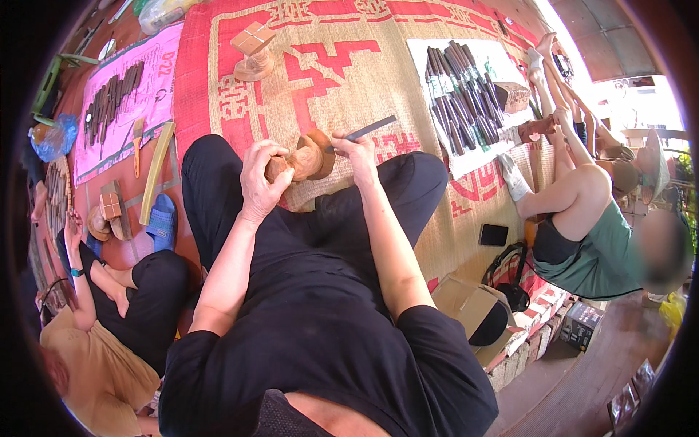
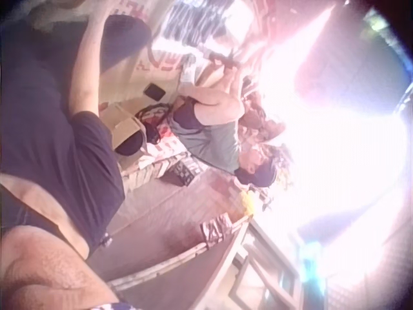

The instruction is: The person sits on a mat and carves a small wooden object using a chisel. They hold the object in their left hand and the tool in their right, repeatedly shaping the wood. Other people are seated nearby, also working on similar wooden items.

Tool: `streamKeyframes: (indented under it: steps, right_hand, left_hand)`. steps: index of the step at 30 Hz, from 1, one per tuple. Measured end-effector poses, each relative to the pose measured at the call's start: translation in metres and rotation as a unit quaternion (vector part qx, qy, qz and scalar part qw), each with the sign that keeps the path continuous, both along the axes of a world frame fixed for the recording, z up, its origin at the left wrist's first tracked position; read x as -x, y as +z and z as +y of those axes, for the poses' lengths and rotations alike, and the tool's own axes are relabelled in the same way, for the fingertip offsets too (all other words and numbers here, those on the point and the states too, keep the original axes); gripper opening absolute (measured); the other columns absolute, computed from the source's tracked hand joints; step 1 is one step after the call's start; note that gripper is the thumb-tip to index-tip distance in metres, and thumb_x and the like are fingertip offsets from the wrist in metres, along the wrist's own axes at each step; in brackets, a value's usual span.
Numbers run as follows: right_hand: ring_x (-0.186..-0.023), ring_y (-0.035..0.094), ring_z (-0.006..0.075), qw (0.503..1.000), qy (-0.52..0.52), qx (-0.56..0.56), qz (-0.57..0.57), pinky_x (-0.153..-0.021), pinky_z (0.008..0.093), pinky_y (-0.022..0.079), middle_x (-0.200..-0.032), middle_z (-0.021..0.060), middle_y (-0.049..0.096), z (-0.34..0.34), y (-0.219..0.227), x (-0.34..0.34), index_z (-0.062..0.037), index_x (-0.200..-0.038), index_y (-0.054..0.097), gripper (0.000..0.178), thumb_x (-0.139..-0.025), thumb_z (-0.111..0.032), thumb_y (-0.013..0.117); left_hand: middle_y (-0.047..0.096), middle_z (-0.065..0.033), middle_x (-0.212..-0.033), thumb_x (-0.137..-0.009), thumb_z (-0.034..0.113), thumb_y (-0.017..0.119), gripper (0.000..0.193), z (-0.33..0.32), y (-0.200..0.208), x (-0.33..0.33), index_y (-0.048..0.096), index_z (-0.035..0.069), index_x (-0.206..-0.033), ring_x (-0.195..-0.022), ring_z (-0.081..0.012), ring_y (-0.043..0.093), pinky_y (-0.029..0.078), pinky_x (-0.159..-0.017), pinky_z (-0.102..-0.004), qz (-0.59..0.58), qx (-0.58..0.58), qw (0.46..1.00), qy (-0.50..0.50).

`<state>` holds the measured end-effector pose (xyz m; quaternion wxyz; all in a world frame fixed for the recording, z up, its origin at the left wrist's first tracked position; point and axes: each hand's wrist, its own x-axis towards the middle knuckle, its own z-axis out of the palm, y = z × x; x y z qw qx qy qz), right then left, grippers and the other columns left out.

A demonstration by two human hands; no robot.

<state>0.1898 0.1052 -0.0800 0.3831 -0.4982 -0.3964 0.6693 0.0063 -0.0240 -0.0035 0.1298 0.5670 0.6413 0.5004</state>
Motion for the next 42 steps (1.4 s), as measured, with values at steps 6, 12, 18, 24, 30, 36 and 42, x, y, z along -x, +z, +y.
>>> streamKeyframes:
  steps: [6,12,18,24,30,36,42]
  right_hand:
    - [-0.075,0.059,0.0116,0.997,-0.08,-0.007,-0.01,-0.067,0.025,0.046,-0.082,0.0031,0.065,0.01,0.001,-0.019,-0.0031,-0.087,0.067,0.013,-0.074,-0.003,0.068]
    - [-0.081,0.063,0.0141,1.0,-0.003,0.001,0.007,-0.071,0.029,0.049,-0.09,0.0057,0.069,-0.001,0.003,0.0,-0.0043,-0.09,0.069,0.014,-0.077,-0.007,0.069]
    - [-0.083,0.063,0.0147,0.998,-0.055,0.001,-0.03,-0.074,0.0288,0.05,-0.094,0.0081,0.069,0.009,-0.001,-0.016,-0.0029,-0.09,0.067,0.013,-0.078,-0.006,0.067]
    - [-0.079,0.062,0.0147,1.0,0.005,0.001,-0.022,-0.073,0.028,0.048,-0.086,0.0053,0.068,0.0,-0.003,0.0,-0.0031,-0.092,0.068,0.018,-0.075,-0.009,0.07]
    - [-0.076,0.061,0.0137,0.998,-0.06,-0.013,-0.027,-0.071,0.0275,0.047,-0.084,0.0045,0.067,0.011,-0.004,-0.014,-0.0031,-0.089,0.069,0.015,-0.075,-0.009,0.069]
    - [-0.077,0.063,0.0156,1.0,0.0,0.0,-0.014,-0.07,0.0276,0.049,-0.085,0.0068,0.067,-0.005,-0.004,0.001,-0.0017,-0.091,0.068,0.016,-0.076,-0.006,0.069]
    - [-0.075,0.065,0.0183,0.996,-0.09,0.014,-0.019,-0.068,0.0289,0.052,-0.085,0.0099,0.067,0.009,-0.016,-0.009,-0.0005,-0.088,0.064,0.01,-0.078,-0.004,0.065]
  left_hand:
    - [0.055,-0.0078,-0.098,-0.066,0.014,0.071,0.03,-0.002,0.001,-0.001,0.059,0.008,-0.092,-0.095,-0.0286,0.054,0.047,-0.082,-0.0384,0.001,-0.001,1.0,-0.001]
    - [0.055,-0.0077,-0.098,-0.066,0.015,0.071,0.03,-0.001,0.001,-0.001,0.059,0.008,-0.092,-0.096,-0.0285,0.054,0.046,-0.082,-0.0384,-0.001,0.003,1.0,0.003]
    - [0.055,-0.0077,-0.099,-0.066,0.015,0.071,0.03,-0.001,-0.002,0.0,0.059,0.008,-0.093,-0.096,-0.0286,0.054,0.046,-0.083,-0.0386,-0.003,-0.001,1.0,0.002]
    - [0.055,-0.0076,-0.1,-0.066,0.014,0.071,0.031,0.0,0.0,0.0,0.059,0.009,-0.093,-0.097,-0.0286,0.054,0.046,-0.083,-0.0387,0.0,0.008,1.0,0.002]
    - [0.056,-0.0085,-0.1,-0.066,0.014,0.071,0.03,-0.001,-0.001,-0.001,0.06,0.008,-0.093,-0.097,-0.029,0.054,0.046,-0.084,-0.0392,-0.003,0.007,1.0,0.006]
    - [0.056,-0.0093,-0.101,-0.069,0.016,0.07,0.029,0.003,0.001,-0.003,0.06,0.007,-0.094,-0.098,-0.0283,0.054,0.045,-0.085,-0.0383,0.009,0.018,1.0,0.014]
    - [0.054,-0.0118,-0.103,-0.076,0.031,0.068,0.039,0.025,0.003,-0.004,0.057,0.008,-0.105,-0.102,-0.0332,0.051,0.043,-0.087,-0.0434,0.023,0.091,0.995,0.01]
